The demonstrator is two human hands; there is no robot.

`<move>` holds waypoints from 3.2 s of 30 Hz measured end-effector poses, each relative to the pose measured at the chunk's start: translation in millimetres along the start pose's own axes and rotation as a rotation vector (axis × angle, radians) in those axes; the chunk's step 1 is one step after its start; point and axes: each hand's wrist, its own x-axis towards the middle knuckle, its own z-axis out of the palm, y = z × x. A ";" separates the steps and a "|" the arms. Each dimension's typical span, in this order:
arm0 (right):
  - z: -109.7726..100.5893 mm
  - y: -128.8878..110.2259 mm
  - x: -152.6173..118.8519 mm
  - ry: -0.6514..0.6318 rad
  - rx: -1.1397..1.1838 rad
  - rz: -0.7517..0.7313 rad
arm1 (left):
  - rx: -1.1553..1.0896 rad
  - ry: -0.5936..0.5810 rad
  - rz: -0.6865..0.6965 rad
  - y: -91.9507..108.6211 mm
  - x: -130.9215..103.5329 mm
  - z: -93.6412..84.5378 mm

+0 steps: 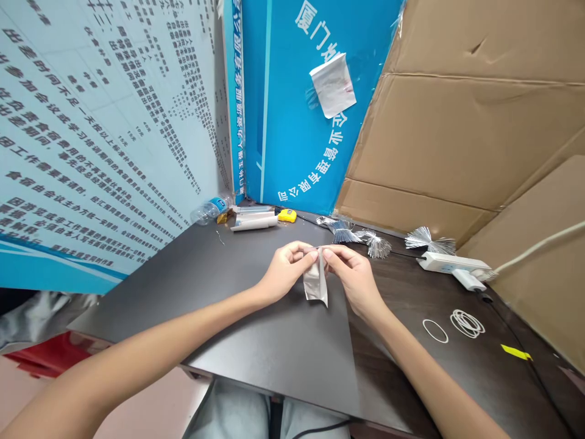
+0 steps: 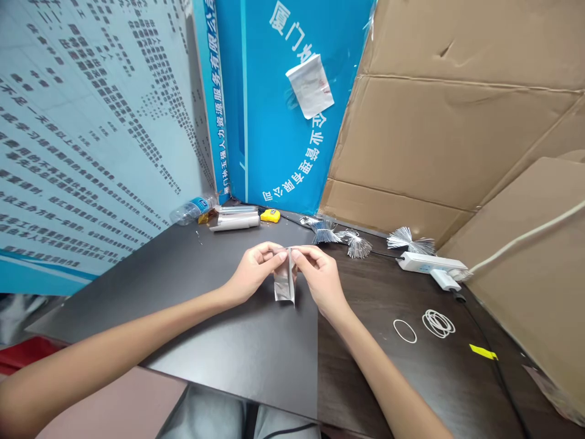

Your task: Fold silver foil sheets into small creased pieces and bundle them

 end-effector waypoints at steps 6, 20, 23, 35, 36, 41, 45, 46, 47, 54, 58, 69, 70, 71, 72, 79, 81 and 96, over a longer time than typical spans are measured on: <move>4.8 -3.5 -2.1 0.005 0.010 0.014 | 0.037 0.041 -0.005 2.8 -0.6 -0.6; 4.4 0.3 -2.3 0.054 -0.031 0.038 | 0.063 0.032 0.030 1.1 -2.9 0.1; 4.2 0.8 -2.4 0.069 -0.026 0.053 | 0.051 0.014 0.031 1.6 -2.5 0.0; 3.1 3.5 -3.9 0.053 -0.037 0.037 | 0.065 0.003 0.023 2.4 -1.9 0.0; 3.5 3.1 -4.1 0.054 -0.038 0.038 | 0.070 0.006 0.025 2.2 -1.9 -0.2; 4.6 2.0 -4.0 0.060 -0.044 0.034 | 0.101 0.036 0.034 0.4 -1.1 -1.8; 4.4 2.5 -3.2 0.071 -0.053 0.038 | 0.099 0.032 0.035 0.5 -1.5 -1.3; 4.3 2.7 -3.1 0.073 -0.055 0.039 | 0.100 0.033 0.037 0.8 -1.9 -1.0; 4.2 2.8 -3.1 0.075 -0.058 0.038 | 0.106 0.036 0.042 1.3 -2.2 -0.7; 4.5 3.0 -4.0 0.088 -0.074 0.044 | 0.218 0.064 0.103 0.1 -2.2 -2.4; 4.6 2.3 -3.5 0.095 -0.109 0.046 | 0.285 0.056 0.096 -2.0 -1.9 -4.7; 1.2 6.2 -4.4 0.062 -0.172 0.005 | 0.368 -0.033 0.177 9.0 0.8 -10.2; 0.9 6.3 -4.5 0.063 -0.176 0.002 | 0.377 -0.036 0.182 9.6 1.6 -11.0; 0.6 6.1 -4.6 0.062 -0.180 0.000 | 0.388 -0.033 0.191 10.1 2.4 -11.8; 0.4 5.9 -4.7 0.060 -0.182 -0.002 | 0.403 -0.030 0.204 10.6 3.2 -12.7; 1.1 2.8 -4.9 0.054 -0.181 -0.015 | 0.484 -0.065 0.290 14.4 6.5 -18.4; 1.4 2.3 -4.9 0.052 -0.162 -0.002 | 0.484 -0.080 0.300 14.8 6.6 -19.1; 2.5 3.5 -6.7 0.026 -0.182 -0.011 | 0.449 -0.108 0.302 13.3 8.6 -21.8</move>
